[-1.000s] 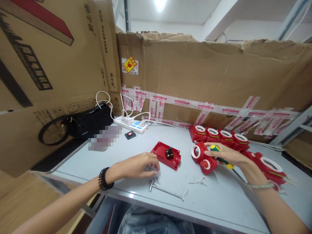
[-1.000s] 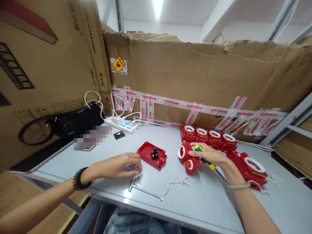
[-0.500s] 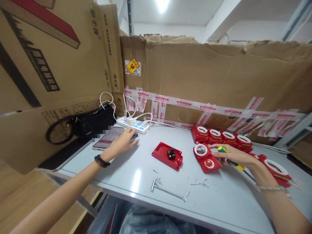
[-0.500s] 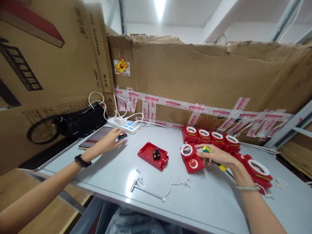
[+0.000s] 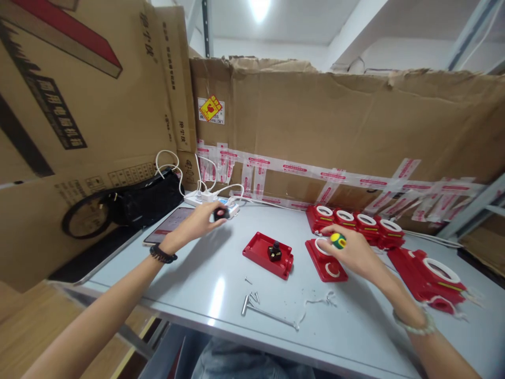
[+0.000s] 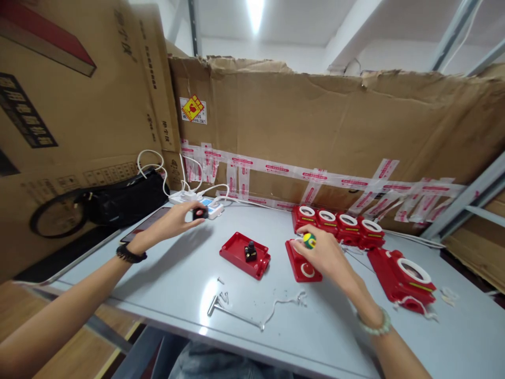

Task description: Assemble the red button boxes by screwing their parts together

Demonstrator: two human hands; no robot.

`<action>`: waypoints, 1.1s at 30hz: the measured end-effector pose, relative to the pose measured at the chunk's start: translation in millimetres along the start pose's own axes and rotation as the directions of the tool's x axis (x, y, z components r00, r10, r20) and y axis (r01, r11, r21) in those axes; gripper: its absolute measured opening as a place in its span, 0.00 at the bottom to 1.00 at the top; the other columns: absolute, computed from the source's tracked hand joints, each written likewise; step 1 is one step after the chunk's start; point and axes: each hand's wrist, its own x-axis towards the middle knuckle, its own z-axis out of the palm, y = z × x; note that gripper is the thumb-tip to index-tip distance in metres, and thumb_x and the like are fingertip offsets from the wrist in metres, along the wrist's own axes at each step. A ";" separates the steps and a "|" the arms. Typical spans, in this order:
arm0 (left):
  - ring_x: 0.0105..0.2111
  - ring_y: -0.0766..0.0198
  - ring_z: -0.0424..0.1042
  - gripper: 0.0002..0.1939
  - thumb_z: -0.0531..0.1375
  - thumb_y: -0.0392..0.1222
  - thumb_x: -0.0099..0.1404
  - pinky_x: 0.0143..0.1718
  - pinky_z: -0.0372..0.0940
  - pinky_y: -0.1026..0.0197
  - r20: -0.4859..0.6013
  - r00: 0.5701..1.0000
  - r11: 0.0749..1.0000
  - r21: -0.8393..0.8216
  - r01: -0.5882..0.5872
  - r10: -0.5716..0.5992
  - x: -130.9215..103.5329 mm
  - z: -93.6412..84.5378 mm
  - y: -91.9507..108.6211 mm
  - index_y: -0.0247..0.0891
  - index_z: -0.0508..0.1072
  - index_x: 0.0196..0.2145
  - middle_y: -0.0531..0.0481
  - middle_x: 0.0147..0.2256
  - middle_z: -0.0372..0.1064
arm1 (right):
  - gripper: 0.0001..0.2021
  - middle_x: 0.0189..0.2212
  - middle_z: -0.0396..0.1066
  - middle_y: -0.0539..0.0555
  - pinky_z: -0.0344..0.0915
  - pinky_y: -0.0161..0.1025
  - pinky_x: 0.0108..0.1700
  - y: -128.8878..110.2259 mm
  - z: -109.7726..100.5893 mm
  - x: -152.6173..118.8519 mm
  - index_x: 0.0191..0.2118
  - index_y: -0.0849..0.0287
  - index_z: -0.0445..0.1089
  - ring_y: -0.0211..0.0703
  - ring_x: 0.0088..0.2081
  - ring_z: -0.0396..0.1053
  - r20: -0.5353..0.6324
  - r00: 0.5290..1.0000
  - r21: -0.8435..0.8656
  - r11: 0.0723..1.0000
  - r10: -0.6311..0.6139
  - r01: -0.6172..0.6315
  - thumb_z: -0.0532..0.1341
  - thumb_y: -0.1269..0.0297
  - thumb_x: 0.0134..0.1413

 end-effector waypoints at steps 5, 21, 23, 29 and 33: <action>0.43 0.62 0.68 0.16 0.57 0.45 0.63 0.46 0.61 0.60 0.044 0.903 0.839 -0.389 -0.379 0.428 13.9 2.2 79.9 0.40 0.67 0.48 0.48 0.43 0.70 | 0.31 0.45 0.71 0.59 0.61 0.49 0.48 -45.7 34.4 -15.5 0.50 0.58 0.67 0.55 0.46 0.68 0.059 0.970 -0.028 0.971 -0.236 0.238 0.61 0.43 0.43; 0.47 0.59 0.67 0.24 0.62 0.44 0.58 0.51 0.58 0.55 0.187 0.838 0.796 -0.469 -0.383 0.513 22.4 33.0 99.9 0.41 0.63 0.51 0.47 0.46 0.70 | 0.33 0.44 0.70 0.61 0.61 0.47 0.45 -46.5 57.9 -21.2 0.53 0.61 0.57 0.54 0.46 0.67 0.155 0.967 0.005 0.979 -0.203 0.205 0.63 0.53 0.42; 0.47 0.58 0.67 0.24 0.63 0.45 0.58 0.50 0.59 0.55 0.190 0.842 0.802 -0.462 -0.377 0.505 19.0 33.2 102.0 0.41 0.64 0.51 0.47 0.46 0.70 | 0.32 0.45 0.70 0.60 0.61 0.47 0.46 -44.8 56.8 -24.1 0.53 0.59 0.57 0.54 0.47 0.67 0.158 0.966 0.025 0.979 -0.204 0.203 0.63 0.53 0.41; 0.44 0.58 0.67 0.24 0.62 0.46 0.58 0.47 0.61 0.56 0.196 0.860 0.835 -0.413 -0.365 0.472 9.8 31.6 110.7 0.41 0.64 0.51 0.46 0.44 0.69 | 0.32 0.48 0.68 0.59 0.61 0.46 0.46 -41.5 51.4 -30.6 0.52 0.56 0.56 0.54 0.49 0.67 0.185 0.961 0.069 0.978 -0.205 0.195 0.64 0.52 0.41; 0.42 0.58 0.68 0.23 0.62 0.46 0.59 0.46 0.62 0.57 0.189 0.853 0.829 -0.407 -0.383 0.487 9.0 32.5 112.8 0.40 0.64 0.51 0.46 0.43 0.69 | 0.31 0.49 0.68 0.59 0.61 0.47 0.47 -42.6 48.5 -32.3 0.52 0.57 0.56 0.54 0.49 0.66 0.196 0.961 0.062 0.981 -0.193 0.184 0.64 0.53 0.41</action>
